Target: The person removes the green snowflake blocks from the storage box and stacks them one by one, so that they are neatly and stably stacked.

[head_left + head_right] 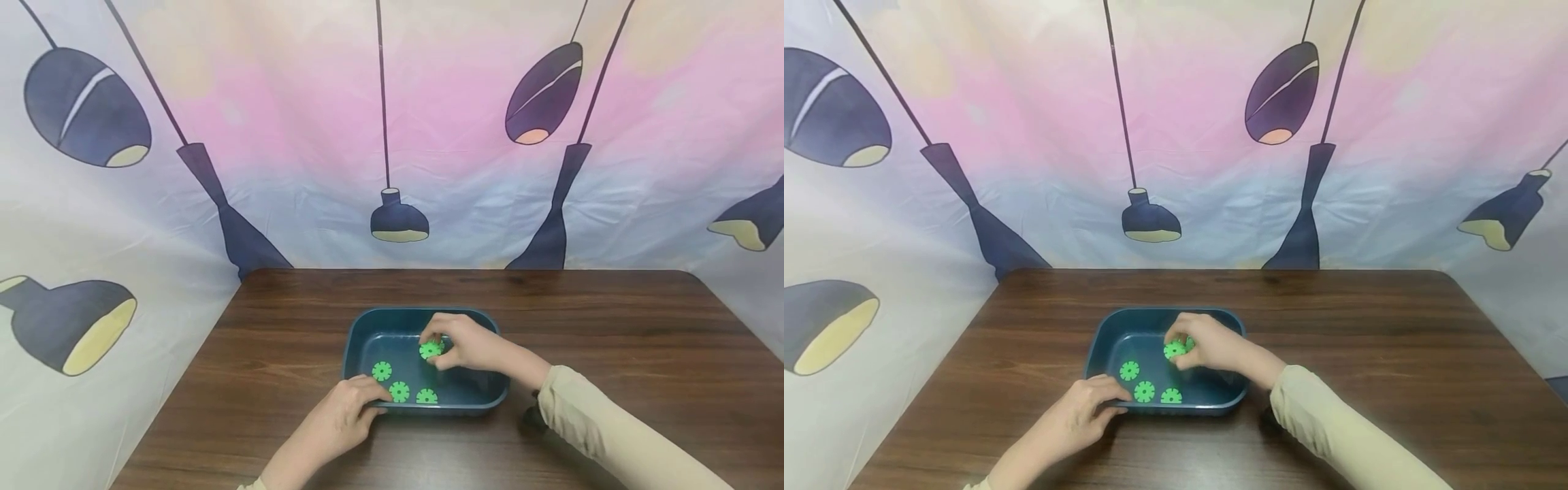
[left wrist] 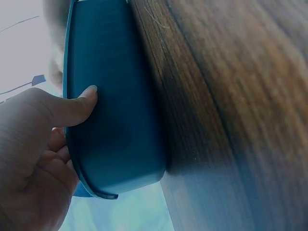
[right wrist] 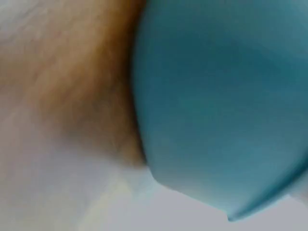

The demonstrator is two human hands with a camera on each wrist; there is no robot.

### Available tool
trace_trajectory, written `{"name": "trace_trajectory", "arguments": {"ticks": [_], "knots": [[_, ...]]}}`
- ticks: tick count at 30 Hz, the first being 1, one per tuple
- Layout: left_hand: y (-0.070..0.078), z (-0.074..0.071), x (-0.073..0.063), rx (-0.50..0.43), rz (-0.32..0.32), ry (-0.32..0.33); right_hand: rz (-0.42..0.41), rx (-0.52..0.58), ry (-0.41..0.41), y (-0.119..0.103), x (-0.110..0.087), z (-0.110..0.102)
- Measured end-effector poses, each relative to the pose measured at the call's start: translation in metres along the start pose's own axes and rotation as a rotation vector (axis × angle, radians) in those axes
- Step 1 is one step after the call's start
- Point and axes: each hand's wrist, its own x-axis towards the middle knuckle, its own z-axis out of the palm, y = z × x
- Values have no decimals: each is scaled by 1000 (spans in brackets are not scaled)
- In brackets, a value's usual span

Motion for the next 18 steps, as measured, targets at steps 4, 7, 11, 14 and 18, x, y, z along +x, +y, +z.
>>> {"name": "trace_trajectory", "arguments": {"ticks": [4,7,11,14,18], "knots": [[-1,1,-2,-11,7,6,-39,34,78,0,-17,-18],[-2,1,-3,-12,11,16,-33,36,115,0,-31,-28],[-2,1,-4,-4,18,29,19,10,148,4,-51,-38],[-2,1,-3,-1,22,29,72,1,181,9,-68,-45],[-2,0,-1,3,31,26,141,-22,238,17,-93,-54]]}}
